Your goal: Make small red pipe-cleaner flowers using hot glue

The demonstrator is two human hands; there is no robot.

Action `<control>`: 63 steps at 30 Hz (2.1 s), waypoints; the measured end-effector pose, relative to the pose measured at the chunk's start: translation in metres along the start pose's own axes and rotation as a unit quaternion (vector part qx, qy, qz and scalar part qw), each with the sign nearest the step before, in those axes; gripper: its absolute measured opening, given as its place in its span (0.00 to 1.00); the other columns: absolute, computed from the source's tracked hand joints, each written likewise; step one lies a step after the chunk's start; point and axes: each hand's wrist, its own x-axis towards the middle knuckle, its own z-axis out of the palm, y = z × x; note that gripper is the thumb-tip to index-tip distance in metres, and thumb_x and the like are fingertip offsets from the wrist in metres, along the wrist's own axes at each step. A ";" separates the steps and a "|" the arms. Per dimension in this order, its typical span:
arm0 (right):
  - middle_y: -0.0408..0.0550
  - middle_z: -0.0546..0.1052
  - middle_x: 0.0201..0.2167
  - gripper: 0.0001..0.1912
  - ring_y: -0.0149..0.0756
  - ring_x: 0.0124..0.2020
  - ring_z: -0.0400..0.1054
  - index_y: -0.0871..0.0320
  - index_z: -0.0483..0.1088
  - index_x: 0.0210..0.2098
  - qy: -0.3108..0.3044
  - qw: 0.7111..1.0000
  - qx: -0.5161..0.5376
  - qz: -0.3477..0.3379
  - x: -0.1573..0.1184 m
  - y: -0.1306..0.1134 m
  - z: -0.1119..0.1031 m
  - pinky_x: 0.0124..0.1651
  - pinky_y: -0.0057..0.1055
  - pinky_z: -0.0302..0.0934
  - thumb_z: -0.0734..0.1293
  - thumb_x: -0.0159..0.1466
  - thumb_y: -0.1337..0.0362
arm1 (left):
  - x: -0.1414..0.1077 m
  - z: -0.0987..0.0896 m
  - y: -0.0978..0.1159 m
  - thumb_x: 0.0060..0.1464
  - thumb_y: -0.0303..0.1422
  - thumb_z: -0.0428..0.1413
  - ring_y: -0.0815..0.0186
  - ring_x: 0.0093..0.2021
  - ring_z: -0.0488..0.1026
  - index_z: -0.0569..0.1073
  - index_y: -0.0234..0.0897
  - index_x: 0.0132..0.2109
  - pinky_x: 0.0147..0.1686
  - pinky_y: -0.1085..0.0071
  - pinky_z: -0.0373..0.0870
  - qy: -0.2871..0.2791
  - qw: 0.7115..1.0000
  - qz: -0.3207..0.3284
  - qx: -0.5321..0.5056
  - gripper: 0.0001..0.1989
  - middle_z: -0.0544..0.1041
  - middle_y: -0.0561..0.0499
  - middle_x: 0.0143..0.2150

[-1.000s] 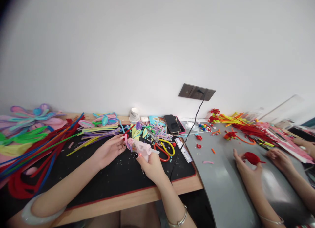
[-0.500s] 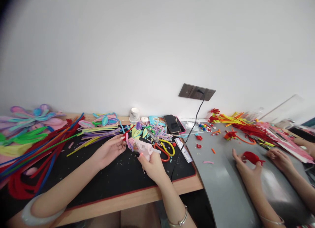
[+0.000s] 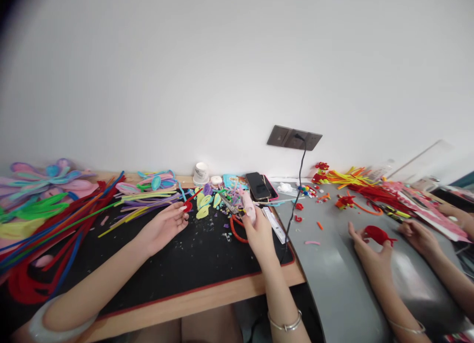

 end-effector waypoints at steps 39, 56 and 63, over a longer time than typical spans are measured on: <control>0.45 0.75 0.29 0.09 0.31 0.29 0.68 0.60 0.74 0.36 -0.204 0.949 0.234 -0.063 0.022 -0.048 0.034 0.32 0.27 0.62 0.64 0.57 0.67 | -0.008 0.003 -0.009 0.44 0.31 0.63 0.66 0.29 0.70 0.73 0.38 0.34 0.31 0.73 0.62 -0.103 0.907 0.201 0.357 0.08 0.76 0.52 0.28; 0.43 0.72 0.21 0.07 0.29 0.20 0.64 0.60 0.74 0.30 -0.149 0.941 0.302 -0.027 0.010 -0.045 0.056 0.25 0.26 0.59 0.64 0.56 0.66 | -0.002 -0.002 -0.013 0.43 0.33 0.64 0.64 0.36 0.74 0.74 0.37 0.38 0.38 0.71 0.65 -0.034 0.960 0.170 0.220 0.13 0.79 0.50 0.34; 0.48 0.76 0.29 0.10 0.32 0.26 0.67 0.58 0.76 0.34 -0.126 0.957 0.238 -0.104 0.002 -0.048 0.059 0.29 0.27 0.61 0.62 0.59 0.69 | -0.004 0.001 -0.011 0.41 0.32 0.65 0.66 0.36 0.74 0.74 0.37 0.37 0.38 0.72 0.65 -0.013 0.966 0.168 0.194 0.13 0.79 0.51 0.33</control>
